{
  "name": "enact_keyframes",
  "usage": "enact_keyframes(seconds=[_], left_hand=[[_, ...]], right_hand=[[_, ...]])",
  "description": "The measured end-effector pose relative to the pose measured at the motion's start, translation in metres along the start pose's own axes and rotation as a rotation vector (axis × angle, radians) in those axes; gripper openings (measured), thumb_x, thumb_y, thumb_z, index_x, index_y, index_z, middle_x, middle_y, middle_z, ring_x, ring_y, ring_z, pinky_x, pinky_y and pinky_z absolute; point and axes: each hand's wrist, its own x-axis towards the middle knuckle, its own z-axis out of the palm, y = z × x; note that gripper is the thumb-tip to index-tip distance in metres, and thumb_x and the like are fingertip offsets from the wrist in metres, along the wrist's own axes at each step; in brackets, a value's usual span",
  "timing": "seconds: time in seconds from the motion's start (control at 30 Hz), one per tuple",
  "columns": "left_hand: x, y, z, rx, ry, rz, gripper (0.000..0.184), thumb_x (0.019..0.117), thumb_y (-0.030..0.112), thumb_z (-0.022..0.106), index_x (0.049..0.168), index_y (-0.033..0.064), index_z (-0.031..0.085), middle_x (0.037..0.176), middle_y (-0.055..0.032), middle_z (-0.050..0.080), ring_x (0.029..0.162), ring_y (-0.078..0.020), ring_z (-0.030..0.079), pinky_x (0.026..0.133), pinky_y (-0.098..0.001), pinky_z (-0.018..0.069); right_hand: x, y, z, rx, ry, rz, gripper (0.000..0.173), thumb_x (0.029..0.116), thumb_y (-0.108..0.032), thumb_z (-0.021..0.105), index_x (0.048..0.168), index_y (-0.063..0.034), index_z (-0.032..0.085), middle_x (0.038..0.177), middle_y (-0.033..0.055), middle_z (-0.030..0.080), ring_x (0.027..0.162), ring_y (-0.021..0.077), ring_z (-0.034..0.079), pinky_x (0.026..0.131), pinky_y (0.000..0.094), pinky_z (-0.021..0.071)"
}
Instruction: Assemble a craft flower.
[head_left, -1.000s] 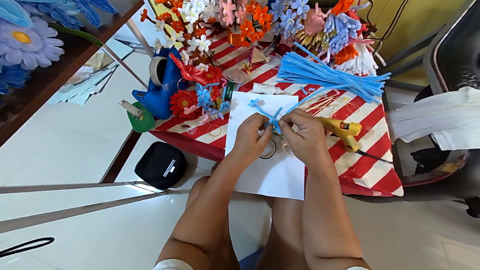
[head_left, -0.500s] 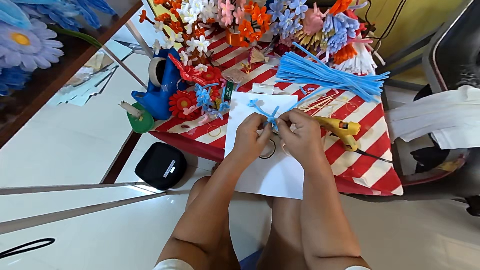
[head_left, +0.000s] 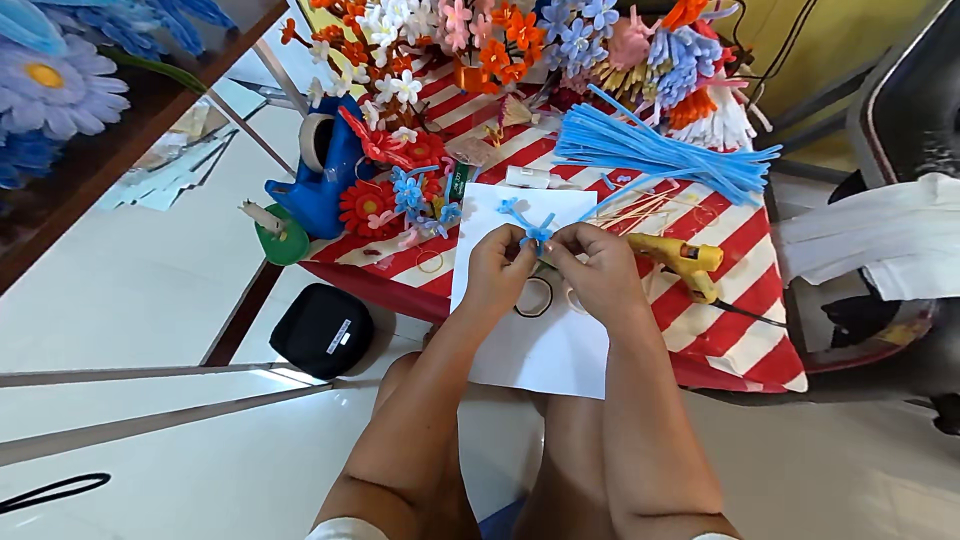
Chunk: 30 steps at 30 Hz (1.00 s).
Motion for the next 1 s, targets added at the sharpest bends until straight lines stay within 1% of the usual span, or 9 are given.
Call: enact_keyframes(seconds=[0.13, 0.3, 0.47, 0.63, 0.73, 0.8, 0.83, 0.9, 1.0], left_hand=[[0.0, -0.001, 0.001, 0.006, -0.001, 0.009, 0.008, 0.0984, 0.007, 0.058, 0.094, 0.0007, 0.062, 0.076, 0.0003, 0.059, 0.065, -0.0009, 0.056, 0.064, -0.0173, 0.0497], [0.0, -0.002, 0.002, 0.028, -0.008, 0.026, 0.01, 0.0986, 0.007, 0.058, 0.095, -0.0002, 0.063, 0.079, -0.0013, 0.06, 0.068, -0.0016, 0.058, 0.066, -0.0182, 0.051], [0.0, -0.003, 0.001, -0.012, -0.028, 0.056, 0.013, 0.0996, 0.009, 0.057, 0.099, -0.0013, 0.065, 0.084, -0.0023, 0.063, 0.073, -0.0031, 0.061, 0.071, -0.0208, 0.0541], [-0.001, -0.004, -0.001, -0.053, -0.051, 0.065, 0.016, 0.1015, 0.01, 0.052, 0.099, -0.0005, 0.065, 0.084, -0.0017, 0.063, 0.075, -0.0047, 0.062, 0.075, -0.0239, 0.0551], [0.0, -0.005, -0.001, -0.037, -0.043, 0.056, 0.018, 0.1021, 0.01, 0.051, 0.097, -0.0007, 0.065, 0.083, -0.002, 0.064, 0.075, -0.0054, 0.063, 0.075, -0.0254, 0.0561], [0.0, -0.004, -0.001, -0.032, -0.018, 0.041, 0.018, 0.1023, 0.009, 0.051, 0.095, 0.0004, 0.065, 0.081, -0.0004, 0.063, 0.073, -0.004, 0.062, 0.074, -0.0238, 0.0555], [0.0, -0.003, -0.001, -0.036, -0.003, 0.028, 0.018, 0.1021, 0.009, 0.052, 0.093, 0.0017, 0.065, 0.079, 0.0012, 0.063, 0.072, -0.0029, 0.061, 0.072, -0.0223, 0.0543], [0.001, -0.001, -0.002, -0.086, 0.004, 0.004, 0.018, 0.1021, 0.007, 0.051, 0.09, 0.0046, 0.064, 0.075, 0.0044, 0.062, 0.069, -0.0012, 0.06, 0.069, -0.0203, 0.0522], [0.002, 0.0, -0.005, -0.226, -0.038, -0.077, 0.022, 0.1029, 0.008, 0.046, 0.087, 0.0094, 0.061, 0.073, 0.0056, 0.061, 0.069, -0.0031, 0.061, 0.072, -0.0236, 0.0549]], right_hand=[[0.0, 0.0, -0.001, 0.002, 0.009, 0.003, 0.006, 0.0936, -0.011, 0.067, 0.091, -0.0059, 0.068, 0.078, -0.0016, 0.064, 0.069, 0.0016, 0.06, 0.065, 0.0194, 0.0511], [0.0, 0.001, 0.006, -0.034, 0.083, 0.015, 0.007, 0.0926, -0.009, 0.064, 0.087, -0.006, 0.067, 0.073, -0.002, 0.061, 0.063, 0.0012, 0.057, 0.06, 0.0193, 0.0482], [0.0, 0.001, 0.007, -0.062, 0.117, 0.019, 0.006, 0.0919, -0.009, 0.063, 0.088, -0.0056, 0.066, 0.073, -0.0013, 0.061, 0.062, 0.0021, 0.056, 0.059, 0.0206, 0.0481], [0.0, 0.002, 0.006, -0.067, 0.137, 0.015, 0.006, 0.0923, -0.009, 0.064, 0.09, -0.0047, 0.067, 0.075, 0.0001, 0.062, 0.064, 0.003, 0.058, 0.06, 0.021, 0.0492], [0.0, 0.001, 0.007, -0.048, 0.137, 0.011, 0.006, 0.0923, -0.009, 0.065, 0.091, -0.0042, 0.067, 0.076, 0.0002, 0.063, 0.064, 0.0028, 0.058, 0.061, 0.0203, 0.0494], [0.0, 0.001, 0.004, 0.009, 0.145, -0.004, 0.009, 0.0949, -0.013, 0.067, 0.095, -0.0046, 0.067, 0.077, -0.0014, 0.063, 0.065, 0.001, 0.058, 0.062, 0.0184, 0.0502], [0.0, 0.001, 0.002, 0.056, 0.155, -0.022, 0.011, 0.0981, -0.015, 0.064, 0.098, -0.0042, 0.066, 0.078, -0.0022, 0.062, 0.066, 0.0002, 0.058, 0.063, 0.018, 0.0499], [0.001, 0.003, -0.002, 0.134, 0.204, -0.074, 0.016, 0.1034, -0.015, 0.054, 0.101, -0.0029, 0.064, 0.079, -0.0039, 0.06, 0.068, -0.0015, 0.057, 0.064, 0.0165, 0.05], [0.001, 0.004, -0.003, 0.162, 0.244, -0.124, 0.019, 0.1046, -0.009, 0.046, 0.105, -0.0018, 0.064, 0.081, -0.0053, 0.06, 0.07, -0.0037, 0.057, 0.066, 0.0132, 0.0501]])
